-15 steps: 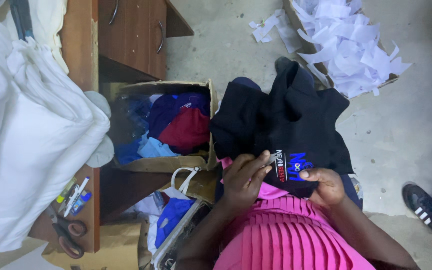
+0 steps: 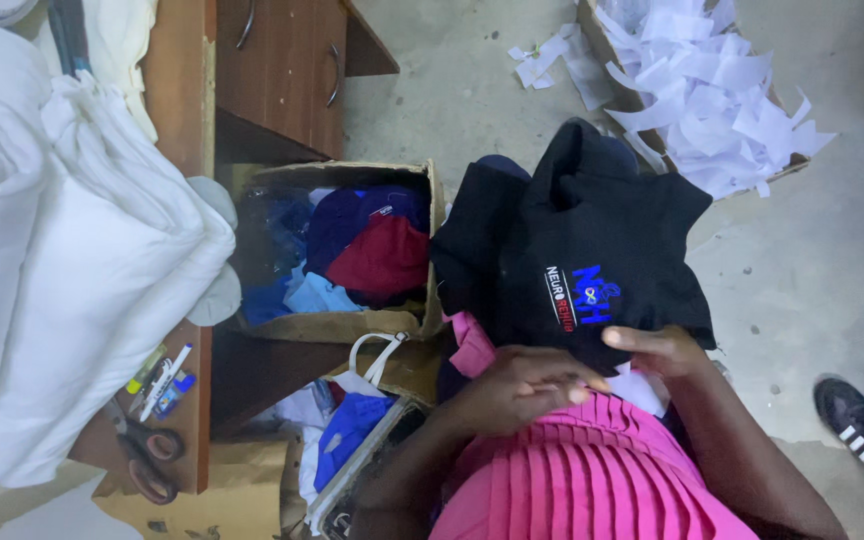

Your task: The person trims loose threads from embroidered logos on black and maroon shirts using a small pair of shears, handling the shirts one by one from a pile on their lap and placing them aside after trimming.

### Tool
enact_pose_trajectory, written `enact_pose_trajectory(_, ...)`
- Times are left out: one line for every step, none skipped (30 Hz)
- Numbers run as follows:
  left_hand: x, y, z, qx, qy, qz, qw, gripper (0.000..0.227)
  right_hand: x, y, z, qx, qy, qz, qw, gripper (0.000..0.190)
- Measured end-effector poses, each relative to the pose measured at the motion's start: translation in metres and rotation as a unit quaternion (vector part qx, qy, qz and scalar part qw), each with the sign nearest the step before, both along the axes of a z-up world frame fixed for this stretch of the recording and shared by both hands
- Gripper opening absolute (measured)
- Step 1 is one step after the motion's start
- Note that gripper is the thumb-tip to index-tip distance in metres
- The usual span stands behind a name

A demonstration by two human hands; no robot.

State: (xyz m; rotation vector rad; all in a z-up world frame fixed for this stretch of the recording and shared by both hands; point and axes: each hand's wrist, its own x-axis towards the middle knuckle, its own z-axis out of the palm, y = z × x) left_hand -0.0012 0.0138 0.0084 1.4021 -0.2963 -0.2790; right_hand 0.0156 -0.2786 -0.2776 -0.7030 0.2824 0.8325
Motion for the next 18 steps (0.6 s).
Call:
enact_pose_trajectory(0.007,-0.002,0.028,0.024,-0.018,-0.138,0.99,0.025,-0.008,-0.027,-0.055,-0.045,0.002,0.046,0.998,0.03)
enact_pose_trajectory(0.006,-0.003,0.004,0.025,-0.02,-0.135,0.99,0.025,-0.004,-0.023,-0.044,-0.044,-0.001,0.05,0.998,0.03)
enact_pose_trajectory(0.006,-0.004,-0.021,-0.056,0.069,-0.101,0.991,0.034,0.0,-0.021,-0.032,-0.258,-0.307,0.115,0.909,0.035)
enact_pose_trajectory(0.004,-0.005,-0.045,-0.135,0.158,-0.069,0.976,0.046,-0.001,-0.017,-0.021,-0.431,-0.567,0.158,0.684,0.049)
enact_pose_trajectory(0.016,0.011,-0.061,-0.135,0.157,-0.068,0.976,0.046,0.004,-0.011,0.015,-0.43,-0.568,0.158,0.684,0.049)
enact_pose_trajectory(0.03,0.026,-0.076,0.178,-0.017,0.14,0.974,0.047,0.008,-0.006,0.052,-0.459,-0.505,0.168,0.711,0.051)
enact_pose_trajectory(0.044,0.042,-0.092,0.458,-0.192,0.325,0.805,0.05,0.013,-0.002,0.088,-0.486,-0.439,0.176,0.735,0.058)
enact_pose_trajectory(0.046,0.053,-0.087,0.455,-0.195,0.321,0.807,0.05,0.029,0.021,0.136,-0.491,-0.437,0.172,0.734,0.058)
enact_pose_trajectory(0.047,0.064,-0.083,0.398,-0.122,0.325,0.849,0.047,0.043,0.038,0.188,-0.382,-0.179,0.047,0.906,0.057)
enact_pose_trajectory(0.044,0.074,-0.079,0.339,-0.041,0.324,0.883,0.045,0.049,0.048,0.244,-0.219,0.104,-0.082,0.967,0.059)
enact_pose_trajectory(0.045,0.071,-0.083,0.337,-0.038,0.318,0.885,0.045,0.042,0.032,0.235,-0.222,0.109,-0.086,0.965,0.059)
enact_pose_trajectory(0.047,0.071,-0.085,0.317,-0.02,0.263,0.911,0.052,0.042,0.021,0.226,-0.199,0.073,-0.085,0.974,0.062)
enact_pose_trajectory(0.049,0.073,-0.087,0.295,-0.002,0.207,0.933,0.06,0.041,0.011,0.216,-0.176,0.038,-0.083,0.98,0.064)
enact_pose_trajectory(0.052,0.074,-0.104,0.298,-0.001,0.211,0.931,0.06,0.046,0.015,0.22,-0.173,0.037,-0.079,0.981,0.064)
enact_pose_trajectory(0.055,0.075,-0.12,0.409,-0.054,0.178,0.893,0.048,0.05,0.019,0.224,-0.187,0.012,-0.102,0.977,0.071)
enact_pose_trajectory(0.061,0.077,-0.137,0.512,-0.109,0.138,0.841,0.04,0.054,0.023,0.229,-0.202,-0.015,-0.131,0.971,0.079)
enact_pose_trajectory(0.061,0.081,-0.14,0.513,-0.111,0.139,0.84,0.04,0.051,0.01,0.187,-0.199,-0.017,-0.131,0.971,0.079)
enact_pose_trajectory(0.064,0.081,-0.145,0.465,-0.111,0.185,0.859,0.034,0.046,-0.008,0.146,-0.044,-0.043,-0.163,0.985,0.063)
